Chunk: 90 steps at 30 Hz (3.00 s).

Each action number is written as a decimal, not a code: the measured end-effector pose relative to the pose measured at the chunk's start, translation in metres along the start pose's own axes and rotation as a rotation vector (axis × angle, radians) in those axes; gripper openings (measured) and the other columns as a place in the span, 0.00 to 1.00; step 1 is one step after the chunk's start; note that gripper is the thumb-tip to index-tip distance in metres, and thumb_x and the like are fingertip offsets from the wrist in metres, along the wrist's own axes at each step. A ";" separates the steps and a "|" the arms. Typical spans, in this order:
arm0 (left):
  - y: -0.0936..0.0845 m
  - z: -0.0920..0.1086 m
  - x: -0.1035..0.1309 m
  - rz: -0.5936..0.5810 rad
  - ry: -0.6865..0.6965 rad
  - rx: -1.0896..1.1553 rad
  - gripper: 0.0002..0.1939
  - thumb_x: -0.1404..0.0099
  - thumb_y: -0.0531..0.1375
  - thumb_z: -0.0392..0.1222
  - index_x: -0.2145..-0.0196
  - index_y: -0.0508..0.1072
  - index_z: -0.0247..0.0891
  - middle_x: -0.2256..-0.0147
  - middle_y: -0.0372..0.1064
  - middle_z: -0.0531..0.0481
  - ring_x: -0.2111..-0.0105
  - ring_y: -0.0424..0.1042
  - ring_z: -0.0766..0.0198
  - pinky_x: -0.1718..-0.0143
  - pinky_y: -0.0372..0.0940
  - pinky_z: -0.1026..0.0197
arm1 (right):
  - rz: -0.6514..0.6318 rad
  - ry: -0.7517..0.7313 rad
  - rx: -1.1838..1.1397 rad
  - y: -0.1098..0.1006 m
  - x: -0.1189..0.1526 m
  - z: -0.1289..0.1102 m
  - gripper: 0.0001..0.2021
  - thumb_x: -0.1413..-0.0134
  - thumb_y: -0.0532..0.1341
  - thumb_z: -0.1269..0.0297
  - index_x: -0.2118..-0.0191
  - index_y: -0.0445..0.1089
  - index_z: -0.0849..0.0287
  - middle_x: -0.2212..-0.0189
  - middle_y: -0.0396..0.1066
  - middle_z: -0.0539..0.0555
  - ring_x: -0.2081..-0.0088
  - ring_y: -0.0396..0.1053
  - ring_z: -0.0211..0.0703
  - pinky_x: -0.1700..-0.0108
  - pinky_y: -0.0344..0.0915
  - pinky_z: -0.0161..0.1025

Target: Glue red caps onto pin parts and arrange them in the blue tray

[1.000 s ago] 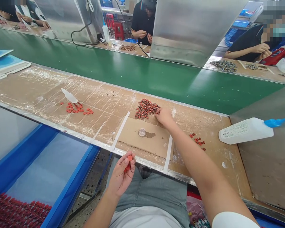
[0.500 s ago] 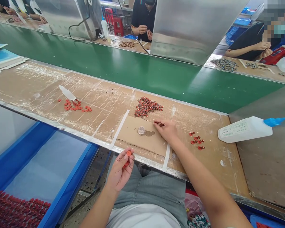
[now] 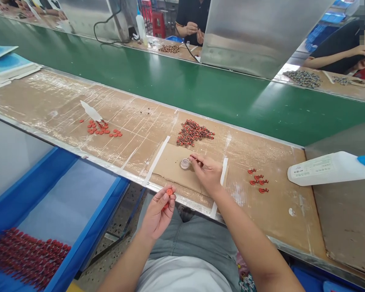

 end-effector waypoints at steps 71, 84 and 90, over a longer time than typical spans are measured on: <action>0.054 -0.018 0.013 -0.010 0.048 -0.031 0.14 0.49 0.73 0.37 0.63 0.80 0.36 0.64 0.79 0.47 0.64 0.78 0.65 0.61 0.73 0.70 | 0.049 0.274 -0.361 -0.051 0.063 -0.084 0.15 0.58 0.73 0.71 0.63 0.79 0.46 0.65 0.80 0.50 0.67 0.78 0.45 0.62 0.80 0.43; 0.054 -0.016 0.012 -0.023 0.085 -0.051 0.11 0.48 0.72 0.37 0.64 0.81 0.38 0.64 0.79 0.49 0.64 0.78 0.68 0.61 0.72 0.74 | 0.016 0.073 -0.314 -0.050 0.059 -0.085 0.17 0.57 0.72 0.76 0.61 0.79 0.49 0.66 0.80 0.49 0.68 0.78 0.41 0.63 0.78 0.39; 0.052 -0.016 0.012 -0.032 0.108 -0.067 0.11 0.47 0.72 0.38 0.64 0.81 0.38 0.64 0.79 0.48 0.63 0.78 0.68 0.61 0.72 0.73 | 0.000 0.046 -0.325 -0.049 0.058 -0.085 0.18 0.57 0.71 0.77 0.60 0.78 0.49 0.66 0.80 0.49 0.68 0.78 0.42 0.63 0.77 0.40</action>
Point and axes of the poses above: each hand's wrist, its own x-axis away from the middle knuckle, its own y-axis out of the palm, z = x × y, the point moved 2 cm from there along -x, towards the middle knuckle
